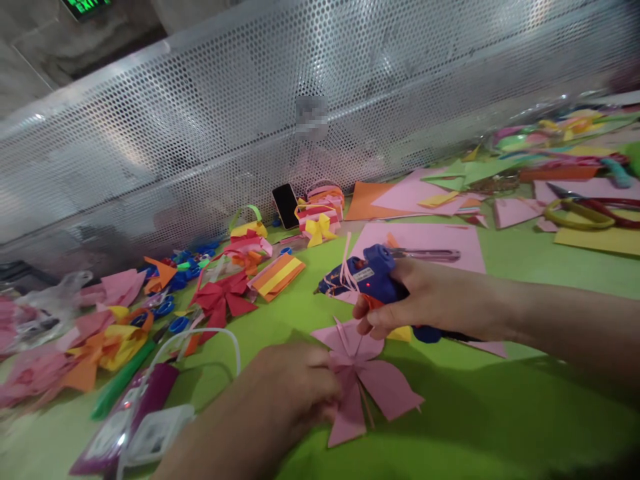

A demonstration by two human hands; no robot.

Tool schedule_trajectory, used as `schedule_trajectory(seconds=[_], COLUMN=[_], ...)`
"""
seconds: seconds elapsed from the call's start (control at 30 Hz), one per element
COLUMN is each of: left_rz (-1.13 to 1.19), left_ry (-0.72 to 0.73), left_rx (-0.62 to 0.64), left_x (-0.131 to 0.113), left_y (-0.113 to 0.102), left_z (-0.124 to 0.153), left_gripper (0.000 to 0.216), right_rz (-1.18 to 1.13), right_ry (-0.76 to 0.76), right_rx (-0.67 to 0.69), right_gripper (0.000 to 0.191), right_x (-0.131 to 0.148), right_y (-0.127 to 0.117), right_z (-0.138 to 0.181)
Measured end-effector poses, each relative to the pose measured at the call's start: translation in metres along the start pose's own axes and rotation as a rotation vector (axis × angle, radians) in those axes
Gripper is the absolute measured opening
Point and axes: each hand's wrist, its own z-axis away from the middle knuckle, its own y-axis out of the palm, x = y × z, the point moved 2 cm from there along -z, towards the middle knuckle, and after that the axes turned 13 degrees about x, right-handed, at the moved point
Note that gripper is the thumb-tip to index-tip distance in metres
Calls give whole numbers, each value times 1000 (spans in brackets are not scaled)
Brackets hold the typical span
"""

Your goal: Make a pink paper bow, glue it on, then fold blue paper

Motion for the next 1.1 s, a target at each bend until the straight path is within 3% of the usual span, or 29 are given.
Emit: schedule_trajectory(seconds=[0.27,0.5,0.77,0.87,1.0,1.1], left_rz=[67,12,22,-4,-34,-53], left_ry=[-64,-66,-136,-124,-70,-54], left_rx=[48,35,119,80,-67,-167], left_x=[-13,-9,-17,-16,-20,-23], left_y=[-12,-6,-10,-7,-12,-16], left_z=[4,4,9,8,10,11], left_gripper=[11,15,11,16,19,18], right_rz=[-5,-32,-15,-21,13,159], right_ry=[-24,-12,-23,-24,4,44], right_rx=[13,21,21,16,6,-45], right_gripper=[15,17,16,17,19,20], right_x=[-1,-3,-4,-4,-3,1], right_y=[-1,-1,-2,-3,-2,-7], right_z=[-2,-2,-2,-3,-3,0])
